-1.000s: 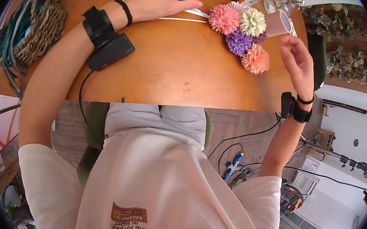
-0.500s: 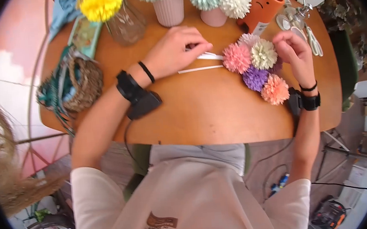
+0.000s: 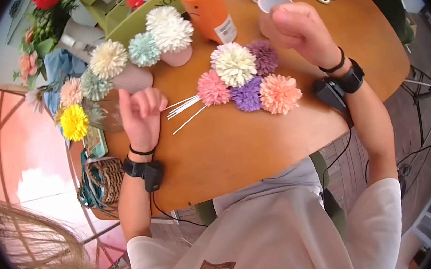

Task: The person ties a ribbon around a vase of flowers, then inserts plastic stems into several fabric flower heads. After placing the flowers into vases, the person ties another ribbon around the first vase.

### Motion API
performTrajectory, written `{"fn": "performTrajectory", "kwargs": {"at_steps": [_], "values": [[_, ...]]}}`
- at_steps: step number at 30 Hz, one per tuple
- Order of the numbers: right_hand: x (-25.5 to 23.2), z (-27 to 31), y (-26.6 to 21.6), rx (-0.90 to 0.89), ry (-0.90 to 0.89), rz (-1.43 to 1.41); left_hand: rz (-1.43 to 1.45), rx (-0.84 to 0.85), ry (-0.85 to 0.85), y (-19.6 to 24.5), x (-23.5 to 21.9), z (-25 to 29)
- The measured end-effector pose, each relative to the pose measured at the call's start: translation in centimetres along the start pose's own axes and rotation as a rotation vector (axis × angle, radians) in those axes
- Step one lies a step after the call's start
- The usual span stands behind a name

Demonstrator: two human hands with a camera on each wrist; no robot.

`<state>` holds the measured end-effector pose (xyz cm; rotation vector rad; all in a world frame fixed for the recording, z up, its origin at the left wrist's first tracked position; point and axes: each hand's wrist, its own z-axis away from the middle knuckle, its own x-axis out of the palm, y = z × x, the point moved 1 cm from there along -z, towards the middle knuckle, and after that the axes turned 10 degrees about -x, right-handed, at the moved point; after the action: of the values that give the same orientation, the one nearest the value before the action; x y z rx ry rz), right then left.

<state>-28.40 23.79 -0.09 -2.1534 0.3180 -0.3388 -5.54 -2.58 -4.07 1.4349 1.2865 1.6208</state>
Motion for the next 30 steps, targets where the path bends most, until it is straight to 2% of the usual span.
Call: {"fn": "performTrajectory", "kwargs": {"at_steps": [1, 6, 12, 19, 25, 30], "values": [[-0.1, 0.0, 0.2, -0.035, -0.028, -0.023, 0.015, -0.004, -0.004, 0.1, 0.3, 0.1], [-0.4, 0.7, 1.0, 0.013, 0.019, 0.101, 0.011, -0.012, 0.031, 0.0, 0.3, 0.6], [0.6, 0.6, 0.3, 0.146, 0.088, 0.136, -0.048, 0.008, -0.032, 0.0, -0.4, 0.6], [0.4, 0.6, 0.2, 0.104, 0.036, 0.165, -0.090, 0.022, -0.033, -0.2, -0.5, 0.7], [0.4, 0.7, -0.1, 0.106, 0.065, 0.194, -0.070, 0.033, -0.014, -0.7, -0.4, 0.5], [0.0, 0.6, 1.4, 0.092, 0.064, 0.184, -0.094, 0.056, 0.036, -0.4, -0.9, 0.5]]}}
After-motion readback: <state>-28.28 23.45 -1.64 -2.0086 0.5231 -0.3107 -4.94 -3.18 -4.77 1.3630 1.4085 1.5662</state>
